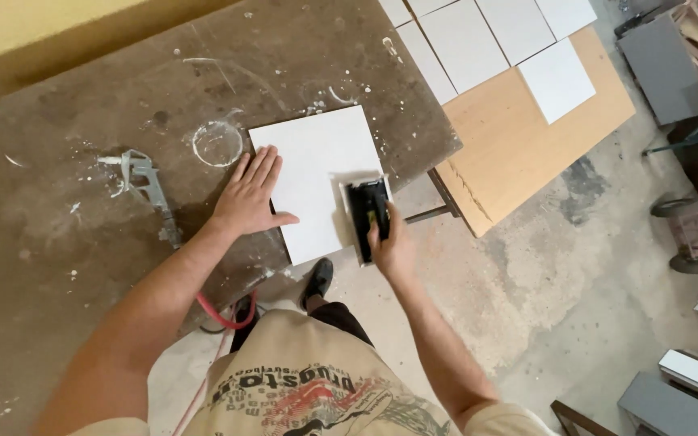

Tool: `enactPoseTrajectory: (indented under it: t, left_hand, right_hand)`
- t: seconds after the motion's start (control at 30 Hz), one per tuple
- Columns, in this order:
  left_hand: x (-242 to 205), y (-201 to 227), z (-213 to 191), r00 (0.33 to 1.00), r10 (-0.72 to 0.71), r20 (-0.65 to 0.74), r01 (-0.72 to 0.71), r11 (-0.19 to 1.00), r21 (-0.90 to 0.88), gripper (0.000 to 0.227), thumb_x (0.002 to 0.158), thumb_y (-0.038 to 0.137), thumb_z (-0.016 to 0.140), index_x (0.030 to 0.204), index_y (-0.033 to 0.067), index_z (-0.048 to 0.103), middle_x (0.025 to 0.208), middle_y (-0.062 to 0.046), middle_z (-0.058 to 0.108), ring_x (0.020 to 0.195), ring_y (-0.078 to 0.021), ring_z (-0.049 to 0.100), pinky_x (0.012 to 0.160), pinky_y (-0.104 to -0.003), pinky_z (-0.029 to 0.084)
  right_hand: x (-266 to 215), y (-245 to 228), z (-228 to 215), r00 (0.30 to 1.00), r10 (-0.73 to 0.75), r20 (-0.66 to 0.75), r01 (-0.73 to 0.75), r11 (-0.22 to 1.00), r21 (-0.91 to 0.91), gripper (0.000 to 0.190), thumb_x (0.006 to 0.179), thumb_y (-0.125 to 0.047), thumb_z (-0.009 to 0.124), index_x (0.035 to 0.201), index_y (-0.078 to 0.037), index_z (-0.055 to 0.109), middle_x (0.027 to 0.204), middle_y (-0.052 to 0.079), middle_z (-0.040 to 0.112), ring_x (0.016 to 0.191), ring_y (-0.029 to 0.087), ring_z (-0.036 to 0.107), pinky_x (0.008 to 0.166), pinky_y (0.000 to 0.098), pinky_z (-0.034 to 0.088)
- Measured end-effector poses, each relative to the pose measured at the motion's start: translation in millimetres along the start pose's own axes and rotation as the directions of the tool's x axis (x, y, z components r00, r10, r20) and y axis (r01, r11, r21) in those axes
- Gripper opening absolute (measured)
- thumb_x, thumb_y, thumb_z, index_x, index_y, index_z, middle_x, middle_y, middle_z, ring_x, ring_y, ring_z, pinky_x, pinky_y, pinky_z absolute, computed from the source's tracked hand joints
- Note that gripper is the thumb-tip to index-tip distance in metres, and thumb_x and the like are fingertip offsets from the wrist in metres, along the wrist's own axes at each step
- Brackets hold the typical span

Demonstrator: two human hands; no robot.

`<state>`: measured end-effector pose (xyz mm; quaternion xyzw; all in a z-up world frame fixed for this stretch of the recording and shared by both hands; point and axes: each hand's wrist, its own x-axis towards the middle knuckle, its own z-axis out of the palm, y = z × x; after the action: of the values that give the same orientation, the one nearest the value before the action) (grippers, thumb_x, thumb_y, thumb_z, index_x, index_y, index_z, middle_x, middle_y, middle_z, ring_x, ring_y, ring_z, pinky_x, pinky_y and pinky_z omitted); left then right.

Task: The person sands the surface of a white square tile using a sanding block and then smooths the edges with a handheld tool. They place the finished tile on a table with other tiles, pick up another tile, and repeat the sanding and smoothing process.

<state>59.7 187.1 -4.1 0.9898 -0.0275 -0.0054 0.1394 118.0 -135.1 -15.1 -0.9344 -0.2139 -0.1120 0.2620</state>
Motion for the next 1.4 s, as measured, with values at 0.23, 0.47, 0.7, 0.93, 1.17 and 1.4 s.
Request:
enactPoseTrajectory:
  t: [0.23, 0.47, 0.7, 0.93, 1.17, 1.4]
  left_hand:
    - [4, -9, 12, 1.000, 0.020, 0.007, -0.020, 1.000, 0.018, 0.132, 0.073, 0.099, 0.043, 0.161, 0.0020, 0.027, 0.172, -0.017, 0.016, 0.160, -0.0273, 0.010, 0.132, -0.046, -0.001]
    - [2, -9, 19, 0.992, 0.048, -0.118, -0.051, 0.999, -0.018, 0.130, 0.072, 0.096, 0.048, 0.159, -0.0002, 0.031, 0.171, -0.019, 0.021, 0.159, -0.0295, 0.016, 0.132, -0.047, 0.004]
    - [3, -15, 27, 0.983, 0.072, -0.167, -0.079, 0.996, -0.040, 0.132, 0.069, 0.097, 0.050, 0.158, -0.0003, 0.035, 0.169, -0.019, 0.027, 0.158, -0.0302, 0.021, 0.131, -0.048, 0.007]
    - [2, -10, 21, 0.983, 0.061, -0.172, -0.068, 0.997, -0.031, 0.130, 0.071, 0.095, 0.051, 0.158, -0.0010, 0.035, 0.169, -0.019, 0.026, 0.158, -0.0305, 0.020, 0.131, -0.047, 0.008]
    - [-1, -11, 18, 0.993, 0.055, -0.108, -0.061, 0.997, -0.051, 0.132, 0.069, 0.094, 0.053, 0.158, 0.0001, 0.034, 0.170, -0.018, 0.025, 0.159, -0.0297, 0.019, 0.131, -0.047, 0.006]
    - [1, -11, 18, 0.988, 0.050, -0.148, -0.060, 0.996, -0.064, 0.131, 0.068, 0.091, 0.057, 0.158, -0.0015, 0.034, 0.170, -0.019, 0.025, 0.159, -0.0305, 0.019, 0.132, -0.046, 0.007]
  right_hand:
    - [77, -47, 35, 0.952, 0.059, 0.301, -0.048, 0.998, -0.043, 0.056, 0.105, -0.038, 0.053, 0.152, -0.010, 0.042, 0.095, 0.027, 0.070, 0.091, 0.045, 0.072, 0.073, 0.0556, 0.057]
    - [105, -58, 58, 0.967, -0.003, 0.253, 0.010, 1.000, -0.029, 0.052, 0.105, -0.042, 0.053, 0.150, -0.016, 0.042, 0.094, 0.022, 0.074, 0.091, 0.041, 0.074, 0.074, 0.0509, 0.060]
    - [47, -46, 35, 0.968, 0.004, 0.250, 0.027, 0.992, -0.120, 0.054, 0.101, -0.036, 0.063, 0.148, -0.013, 0.048, 0.088, 0.022, 0.073, 0.085, 0.040, 0.074, 0.068, 0.0513, 0.060]
    - [93, -64, 59, 0.985, -0.073, 0.158, 0.079, 0.997, -0.026, 0.050, 0.103, -0.041, 0.055, 0.146, -0.016, 0.048, 0.086, 0.019, 0.074, 0.084, 0.039, 0.075, 0.069, 0.0502, 0.060]
    - [58, -42, 38, 0.969, 0.000, 0.245, 0.039, 0.987, -0.153, 0.052, 0.102, -0.040, 0.057, 0.148, -0.017, 0.048, 0.086, 0.015, 0.073, 0.082, 0.034, 0.075, 0.066, 0.0459, 0.060]
    - [84, -35, 41, 0.982, -0.018, 0.186, 0.036, 0.995, -0.093, 0.053, 0.099, -0.038, 0.061, 0.147, -0.019, 0.049, 0.087, 0.018, 0.073, 0.082, 0.039, 0.074, 0.065, 0.0528, 0.059]
